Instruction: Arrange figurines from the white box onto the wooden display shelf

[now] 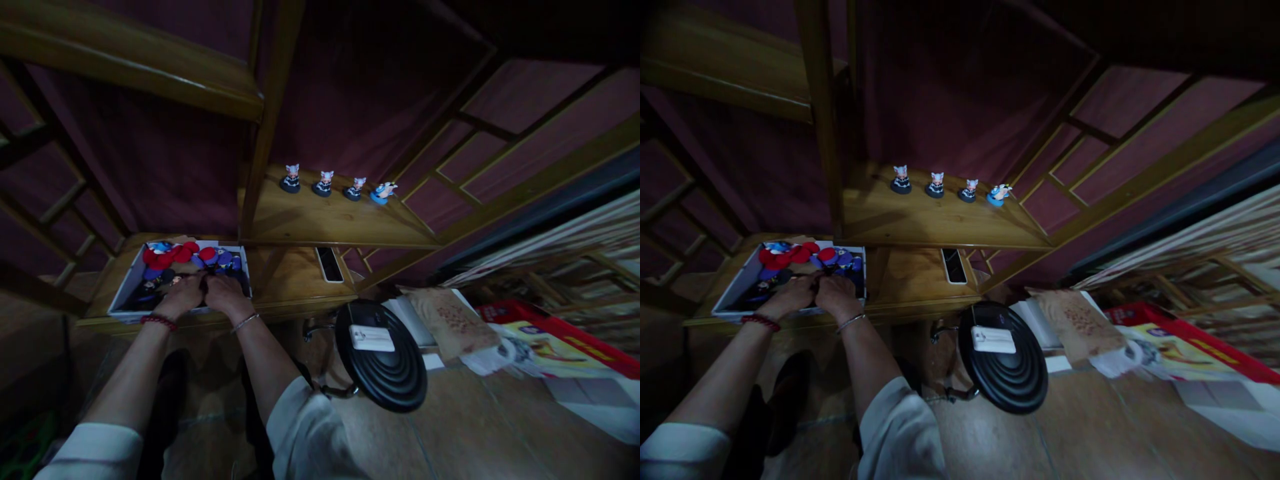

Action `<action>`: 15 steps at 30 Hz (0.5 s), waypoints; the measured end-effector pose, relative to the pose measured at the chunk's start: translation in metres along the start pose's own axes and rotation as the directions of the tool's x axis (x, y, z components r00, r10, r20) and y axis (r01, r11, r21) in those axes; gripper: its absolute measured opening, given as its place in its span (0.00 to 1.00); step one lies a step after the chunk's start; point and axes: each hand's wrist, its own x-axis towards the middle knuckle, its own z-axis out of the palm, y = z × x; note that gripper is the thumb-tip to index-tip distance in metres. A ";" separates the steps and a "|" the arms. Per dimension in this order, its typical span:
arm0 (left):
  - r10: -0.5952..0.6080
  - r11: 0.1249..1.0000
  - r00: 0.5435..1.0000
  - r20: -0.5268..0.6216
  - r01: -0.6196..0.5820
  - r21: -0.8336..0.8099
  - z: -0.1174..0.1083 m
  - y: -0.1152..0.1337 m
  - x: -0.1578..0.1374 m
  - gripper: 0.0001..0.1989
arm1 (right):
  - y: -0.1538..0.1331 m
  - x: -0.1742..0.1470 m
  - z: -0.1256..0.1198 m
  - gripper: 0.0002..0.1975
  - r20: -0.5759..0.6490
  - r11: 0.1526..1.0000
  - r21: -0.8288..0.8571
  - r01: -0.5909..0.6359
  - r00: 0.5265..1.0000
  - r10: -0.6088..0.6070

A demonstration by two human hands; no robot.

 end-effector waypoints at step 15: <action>-0.080 0.988 0.996 -0.035 0.075 -0.133 -0.007 0.000 -0.003 0.23 | -0.010 -0.004 -0.007 0.15 -0.047 0.998 -0.013 0.058 0.997 -0.058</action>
